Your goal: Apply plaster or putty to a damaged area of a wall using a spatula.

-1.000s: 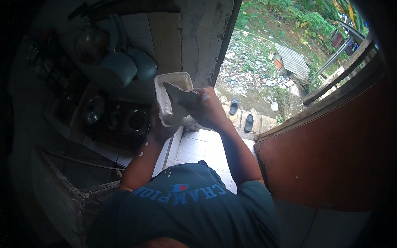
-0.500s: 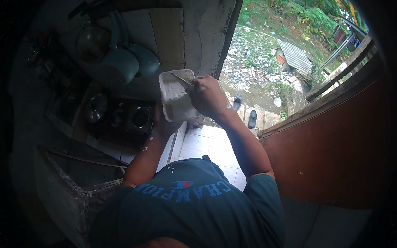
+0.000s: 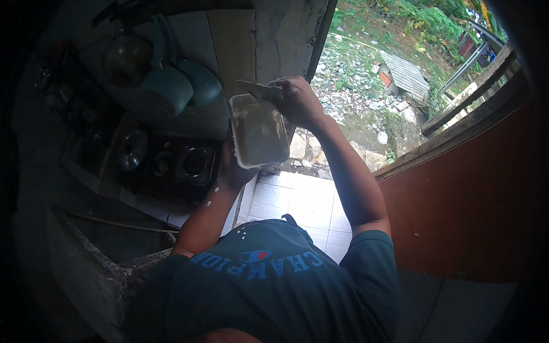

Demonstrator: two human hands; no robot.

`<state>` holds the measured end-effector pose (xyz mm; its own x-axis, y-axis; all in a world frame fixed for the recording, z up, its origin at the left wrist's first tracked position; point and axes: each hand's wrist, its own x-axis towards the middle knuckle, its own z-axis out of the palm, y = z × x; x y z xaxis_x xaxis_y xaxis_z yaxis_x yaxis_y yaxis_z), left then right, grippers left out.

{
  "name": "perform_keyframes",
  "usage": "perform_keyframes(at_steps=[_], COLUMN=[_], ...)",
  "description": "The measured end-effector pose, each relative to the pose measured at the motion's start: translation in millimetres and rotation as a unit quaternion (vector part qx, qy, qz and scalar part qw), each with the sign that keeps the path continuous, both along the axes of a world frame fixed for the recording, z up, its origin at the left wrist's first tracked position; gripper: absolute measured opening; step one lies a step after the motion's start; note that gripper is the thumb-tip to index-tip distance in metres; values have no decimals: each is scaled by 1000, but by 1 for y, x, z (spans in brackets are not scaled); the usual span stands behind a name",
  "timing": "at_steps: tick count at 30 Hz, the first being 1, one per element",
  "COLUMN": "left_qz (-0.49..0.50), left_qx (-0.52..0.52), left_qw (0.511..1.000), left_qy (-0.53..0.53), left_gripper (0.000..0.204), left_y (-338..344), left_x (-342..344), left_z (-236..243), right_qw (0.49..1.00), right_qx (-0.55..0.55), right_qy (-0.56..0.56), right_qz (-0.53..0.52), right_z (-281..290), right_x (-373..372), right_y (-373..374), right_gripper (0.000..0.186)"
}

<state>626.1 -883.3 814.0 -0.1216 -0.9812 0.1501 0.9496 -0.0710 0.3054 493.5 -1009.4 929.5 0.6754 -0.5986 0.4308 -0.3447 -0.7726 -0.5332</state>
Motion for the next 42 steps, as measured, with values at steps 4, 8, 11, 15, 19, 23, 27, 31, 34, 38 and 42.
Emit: perform_keyframes(at_steps=[4,8,11,15,19,23,27,31,34,38,42], left_qz=[96,15,-14,37,17,49,71,135,95,86,96], left_qx=[-58,-76,-54,-45,-23,-5,25,-18,-10,-21,-14], left_qw=[981,997,994,995,995,998,996,991,995,996,994], left_qy=[-156,12,93,78,91,46,38,-14,36,-19,-47], left_gripper=[63,65,67,66,62,60,58,60,59,59,63], left_y=[0,-12,-16,-25,-35,-36,-39,-38,-38,-30,-22], left_x=[-8,-10,-14,-13,-5,-11,-10,-2,6,-5,-2], left_z=[1,-14,-14,-26,-27,-21,-24,-37,-38,-30,-27], right_qw=[999,994,995,991,989,955,951,969,972,968,955], right_qx=[-20,-33,-7,94,134,165,161,101,95,145,180], right_qy=[48,106,98,85,9,78,19,-11,-39,-68,-61], right_qz=[-4,20,7,-50,-63,-233,-262,-226,-209,-192,-227], right_z=[-7,-4,-9,-11,-28,-38,-56,-63,-65,-66,-69], right_x=[-8,-23,-31,-38,-47,-27,-10,-2,5,21,21], right_y=[2,12,26,41,47,51,58,68,75,76,58], right_gripper=[16,17,17,17,16,15,18,18,11,11,25])
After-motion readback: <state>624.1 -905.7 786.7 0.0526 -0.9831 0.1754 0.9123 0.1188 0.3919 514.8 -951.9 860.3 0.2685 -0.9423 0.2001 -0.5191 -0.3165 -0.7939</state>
